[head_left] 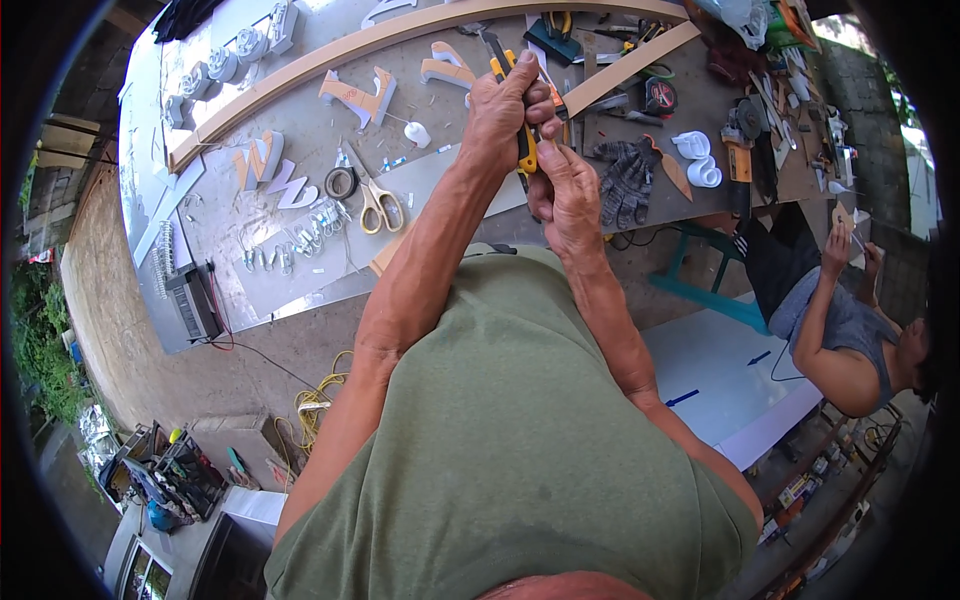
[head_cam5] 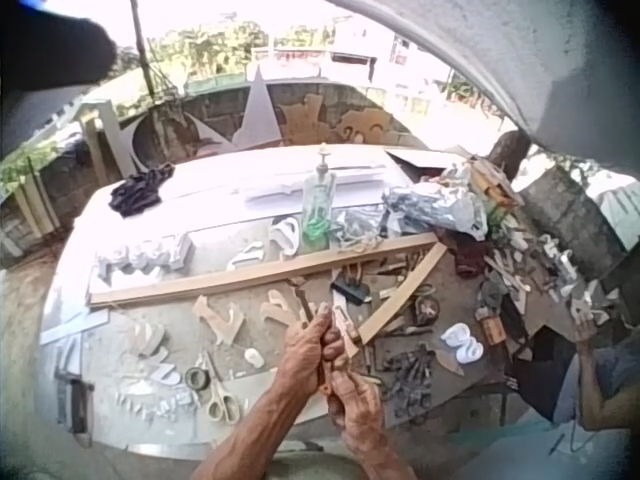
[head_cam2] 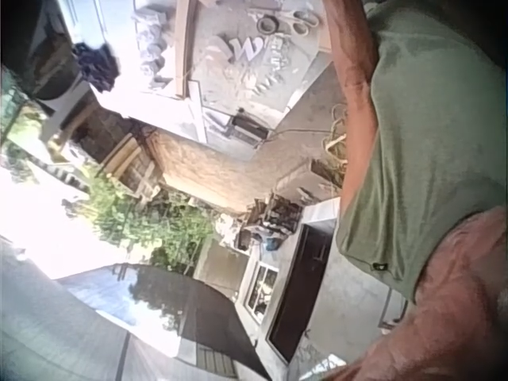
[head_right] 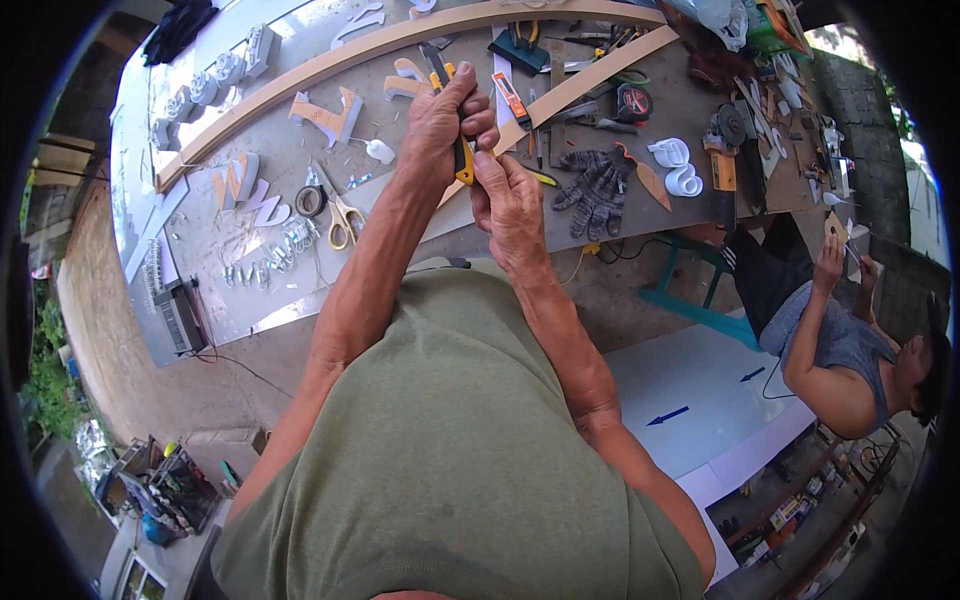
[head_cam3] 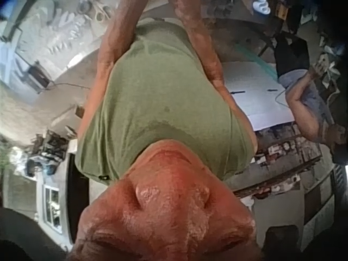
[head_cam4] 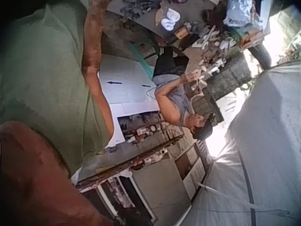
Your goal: Assembling and adjusting signage letters on a work table, including installing LED modules and using a utility knife.
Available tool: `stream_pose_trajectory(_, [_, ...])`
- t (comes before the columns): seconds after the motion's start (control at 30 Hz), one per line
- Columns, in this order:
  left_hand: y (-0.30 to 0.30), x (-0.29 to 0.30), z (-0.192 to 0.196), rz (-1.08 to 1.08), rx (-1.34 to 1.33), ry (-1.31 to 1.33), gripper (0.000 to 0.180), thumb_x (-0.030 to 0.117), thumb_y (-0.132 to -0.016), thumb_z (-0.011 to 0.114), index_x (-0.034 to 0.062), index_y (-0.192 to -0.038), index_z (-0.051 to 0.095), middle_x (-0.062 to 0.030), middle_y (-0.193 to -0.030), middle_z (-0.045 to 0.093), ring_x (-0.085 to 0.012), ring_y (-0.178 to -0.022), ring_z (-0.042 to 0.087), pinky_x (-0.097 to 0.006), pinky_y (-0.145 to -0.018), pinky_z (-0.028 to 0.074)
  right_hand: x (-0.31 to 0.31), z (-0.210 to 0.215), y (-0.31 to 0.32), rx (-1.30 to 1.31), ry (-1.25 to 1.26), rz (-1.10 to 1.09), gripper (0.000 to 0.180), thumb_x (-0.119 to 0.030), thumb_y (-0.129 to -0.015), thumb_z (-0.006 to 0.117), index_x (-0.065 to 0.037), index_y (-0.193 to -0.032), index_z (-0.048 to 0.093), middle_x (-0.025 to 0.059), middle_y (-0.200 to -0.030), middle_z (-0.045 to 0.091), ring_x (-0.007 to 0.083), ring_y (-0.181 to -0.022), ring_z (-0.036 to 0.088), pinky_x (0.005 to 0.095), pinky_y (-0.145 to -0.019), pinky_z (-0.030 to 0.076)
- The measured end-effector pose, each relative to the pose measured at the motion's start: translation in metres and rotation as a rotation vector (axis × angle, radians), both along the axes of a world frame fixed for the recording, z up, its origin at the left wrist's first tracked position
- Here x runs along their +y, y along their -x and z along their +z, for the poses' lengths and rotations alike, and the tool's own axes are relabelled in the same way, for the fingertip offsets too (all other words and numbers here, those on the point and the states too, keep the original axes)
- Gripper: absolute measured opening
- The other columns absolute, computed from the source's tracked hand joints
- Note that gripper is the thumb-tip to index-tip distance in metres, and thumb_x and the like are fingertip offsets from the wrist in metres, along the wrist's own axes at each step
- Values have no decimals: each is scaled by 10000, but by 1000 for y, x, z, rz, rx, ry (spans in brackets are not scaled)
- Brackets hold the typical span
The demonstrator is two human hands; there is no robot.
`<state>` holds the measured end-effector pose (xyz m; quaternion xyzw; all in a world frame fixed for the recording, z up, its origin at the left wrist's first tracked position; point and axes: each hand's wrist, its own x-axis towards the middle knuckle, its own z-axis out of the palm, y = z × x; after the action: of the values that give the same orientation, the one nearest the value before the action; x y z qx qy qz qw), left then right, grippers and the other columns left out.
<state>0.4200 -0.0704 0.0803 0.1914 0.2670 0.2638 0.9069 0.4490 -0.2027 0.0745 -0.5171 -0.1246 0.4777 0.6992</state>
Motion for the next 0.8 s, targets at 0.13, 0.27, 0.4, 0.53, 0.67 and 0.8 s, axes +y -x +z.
stream_pose_trajectory(0.13, [1,1,-7,-14,-19,-14,312,296,-991,602,99,-798,457,27,-639,405,-82,-494,411,-295,-427,415,-5,2,6,53,21,-9,277,-304,-978,611,-79,-822,565,-13,-627,488,37,-451,359,193,-391,250])
stream_pose_trajectory(0.27, [3,3,-3,-68,-18,3,307,295,-996,591,103,-806,444,31,-652,393,-77,-504,405,-282,-436,396,-7,2,5,103,-15,9,265,-286,-982,601,-53,-859,584,12,-663,527,60,-491,418,201,-427,305])
stream_pose_trajectory(0.4, [9,23,1,-43,-196,221,286,295,-1007,566,79,-858,452,29,-675,387,-73,-522,394,-262,-453,370,-20,22,6,183,-46,111,251,-273,-996,574,-34,-920,599,18,-685,551,64,-539,465,207,-476,363])
stream_pose_trajectory(0.53, [15,26,3,-72,-236,241,270,307,-1002,568,74,-904,473,30,-674,382,-70,-528,391,-260,-460,365,-19,20,5,-363,-59,-8,210,-119,-927,651,-12,-1092,578,50,-885,612,87,-680,553,241,-543,453])
stream_pose_trajectory(0.67, [15,19,3,-84,-179,193,269,297,-985,605,77,-896,478,33,-683,391,-64,-539,406,-252,-468,373,-13,28,1,-744,11,34,409,23,-804,731,-49,-1171,566,44,-998,600,86,-751,575,251,-573,482])
stream_pose_trajectory(0.8, [14,15,2,-145,-147,67,258,207,-918,712,78,-895,489,35,-675,422,-67,-549,427,-245,-488,404,-6,35,-2,-912,52,55,438,25,-767,751,-71,-1156,576,43,-972,589,94,-740,593,244,-568,482])
